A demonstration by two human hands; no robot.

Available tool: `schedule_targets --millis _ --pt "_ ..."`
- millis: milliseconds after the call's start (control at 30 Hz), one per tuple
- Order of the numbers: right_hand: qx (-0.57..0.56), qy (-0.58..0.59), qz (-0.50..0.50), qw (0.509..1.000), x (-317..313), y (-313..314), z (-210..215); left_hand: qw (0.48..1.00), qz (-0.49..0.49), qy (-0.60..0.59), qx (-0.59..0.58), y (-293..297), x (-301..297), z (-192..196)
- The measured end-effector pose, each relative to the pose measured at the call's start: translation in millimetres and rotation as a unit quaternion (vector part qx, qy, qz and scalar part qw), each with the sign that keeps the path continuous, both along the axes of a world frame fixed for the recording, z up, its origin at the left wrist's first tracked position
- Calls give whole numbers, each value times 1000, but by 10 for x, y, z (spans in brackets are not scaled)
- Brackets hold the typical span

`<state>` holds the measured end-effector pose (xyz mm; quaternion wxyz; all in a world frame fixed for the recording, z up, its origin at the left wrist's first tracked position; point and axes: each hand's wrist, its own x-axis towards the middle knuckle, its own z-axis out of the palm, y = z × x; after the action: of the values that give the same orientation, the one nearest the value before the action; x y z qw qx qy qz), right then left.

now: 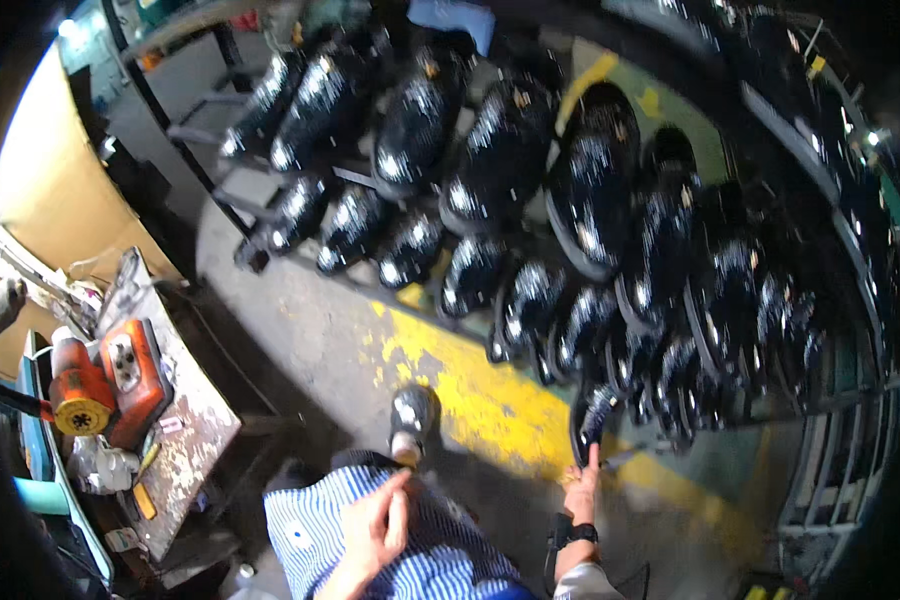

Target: Polishing and inspecting finished shoes and placing them on a storage rack.

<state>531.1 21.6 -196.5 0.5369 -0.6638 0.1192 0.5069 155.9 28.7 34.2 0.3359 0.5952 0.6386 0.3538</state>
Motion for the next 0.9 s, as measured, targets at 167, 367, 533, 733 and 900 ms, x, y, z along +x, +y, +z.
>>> schedule_targets --millis 167,367,533,733,900 --pt "-59 19 53 997 -333 -994 439 993 64 -98 -13 -157 -43 -122" --pt "-38 55 130 989 -511 -1159 699 962 96 -254 -28 -221 -145 -156" --pt "-9 61 216 974 -705 -973 874 912 141 -384 -39 -260 -411 -157" --pt "169 210 340 901 -1061 -701 1255 859 179 -478 -35 -379 -670 -62" --pt "109 164 404 893 -1478 -577 1737 761 130 -636 -13 -393 -723 -18"
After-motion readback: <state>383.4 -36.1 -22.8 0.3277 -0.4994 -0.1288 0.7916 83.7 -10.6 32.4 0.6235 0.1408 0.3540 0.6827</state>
